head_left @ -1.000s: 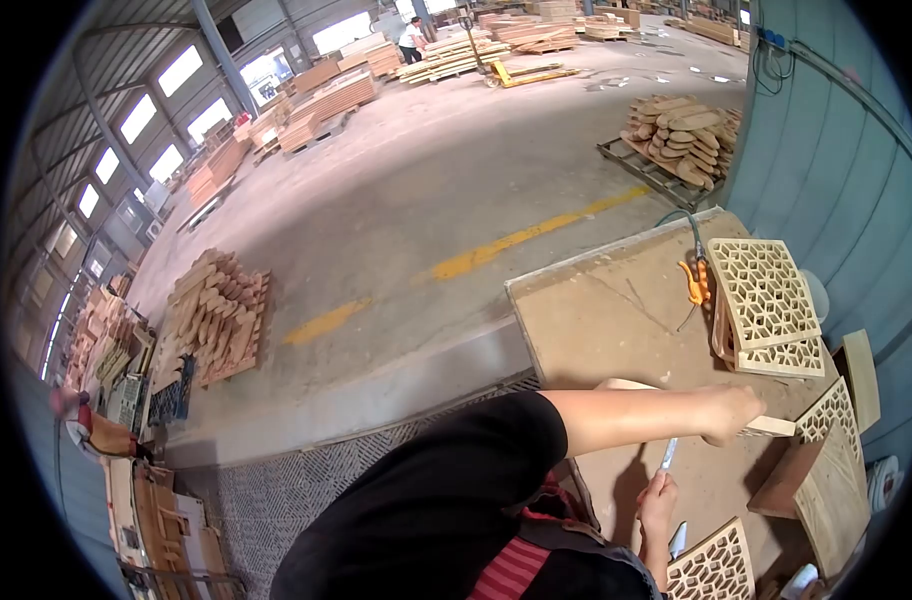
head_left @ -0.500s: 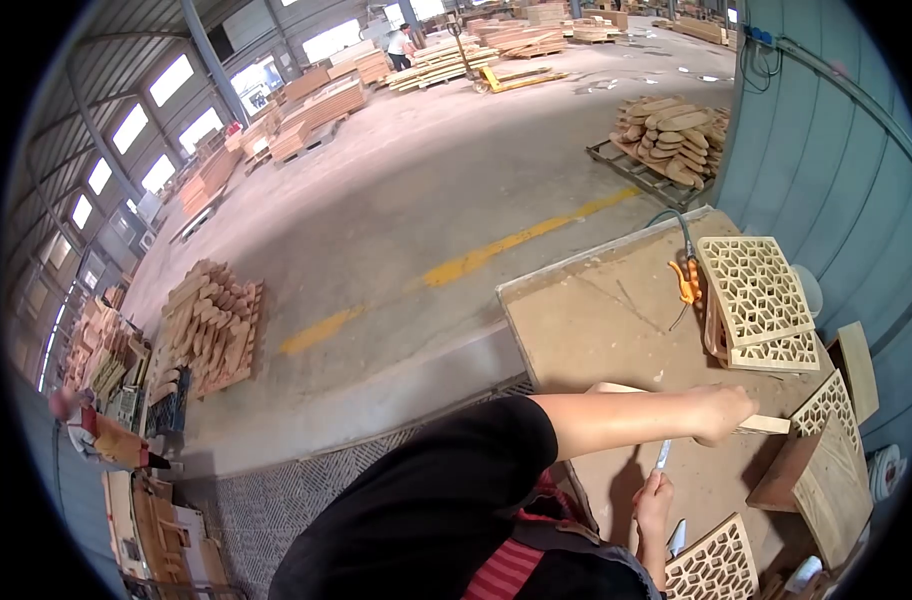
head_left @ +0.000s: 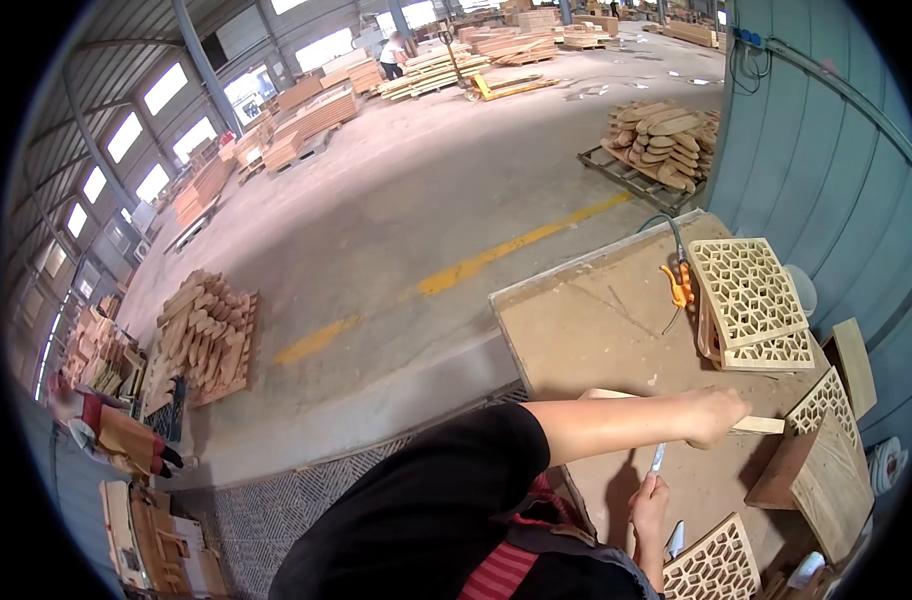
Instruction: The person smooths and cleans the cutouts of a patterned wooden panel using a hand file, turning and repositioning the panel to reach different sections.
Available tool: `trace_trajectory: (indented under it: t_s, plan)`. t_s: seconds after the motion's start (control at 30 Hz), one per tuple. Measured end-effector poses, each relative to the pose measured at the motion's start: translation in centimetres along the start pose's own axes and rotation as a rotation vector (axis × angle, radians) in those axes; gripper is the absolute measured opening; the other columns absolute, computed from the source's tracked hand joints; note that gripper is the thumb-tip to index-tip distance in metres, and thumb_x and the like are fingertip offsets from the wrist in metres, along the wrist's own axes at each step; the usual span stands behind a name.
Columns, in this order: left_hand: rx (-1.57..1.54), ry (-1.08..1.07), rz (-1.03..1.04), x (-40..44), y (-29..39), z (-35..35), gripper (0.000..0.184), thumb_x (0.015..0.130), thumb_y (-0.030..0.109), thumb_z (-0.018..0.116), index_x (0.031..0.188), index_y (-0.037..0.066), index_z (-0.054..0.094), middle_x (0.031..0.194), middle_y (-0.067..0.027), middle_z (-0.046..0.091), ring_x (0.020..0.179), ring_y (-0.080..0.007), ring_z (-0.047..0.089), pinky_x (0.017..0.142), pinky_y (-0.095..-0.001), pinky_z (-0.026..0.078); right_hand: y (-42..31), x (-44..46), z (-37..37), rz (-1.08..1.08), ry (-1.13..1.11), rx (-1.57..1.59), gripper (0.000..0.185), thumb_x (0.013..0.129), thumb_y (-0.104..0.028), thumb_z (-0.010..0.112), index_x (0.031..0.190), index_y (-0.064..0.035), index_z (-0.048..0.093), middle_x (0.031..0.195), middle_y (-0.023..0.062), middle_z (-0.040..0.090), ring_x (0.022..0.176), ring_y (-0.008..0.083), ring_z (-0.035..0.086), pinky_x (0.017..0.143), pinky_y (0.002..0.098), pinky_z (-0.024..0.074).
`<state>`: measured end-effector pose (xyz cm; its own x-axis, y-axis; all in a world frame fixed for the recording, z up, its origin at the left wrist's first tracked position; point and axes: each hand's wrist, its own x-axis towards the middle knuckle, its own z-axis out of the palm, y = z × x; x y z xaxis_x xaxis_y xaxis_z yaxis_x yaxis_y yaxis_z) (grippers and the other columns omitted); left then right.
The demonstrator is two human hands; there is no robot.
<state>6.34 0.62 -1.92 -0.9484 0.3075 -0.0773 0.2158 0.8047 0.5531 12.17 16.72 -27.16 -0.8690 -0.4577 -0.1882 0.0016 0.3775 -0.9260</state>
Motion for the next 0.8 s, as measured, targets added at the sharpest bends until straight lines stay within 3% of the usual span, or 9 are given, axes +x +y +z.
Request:
trace_trajectory:
  t_s: [0.8]
  plan:
    - [-0.031, -0.024, -0.024, -0.1, 0.1, -0.3, 0.04, 0.071, -0.005, 0.063, 0.11, 0.0, 0.055, 0.102, -0.0233, 0.063, 0.103, -0.039, 0.061, 0.082, -0.0463, 0.052, -1.2, -0.3, -0.2, 0.029, -0.013, 0.057, 0.038, 0.103, -0.028, 0.038, 0.074, -0.0049, 0.046, 0.045, 0.0029, 0.045, 0.031, 0.0118, 0.038, 0.03, 0.0277, 0.0294]
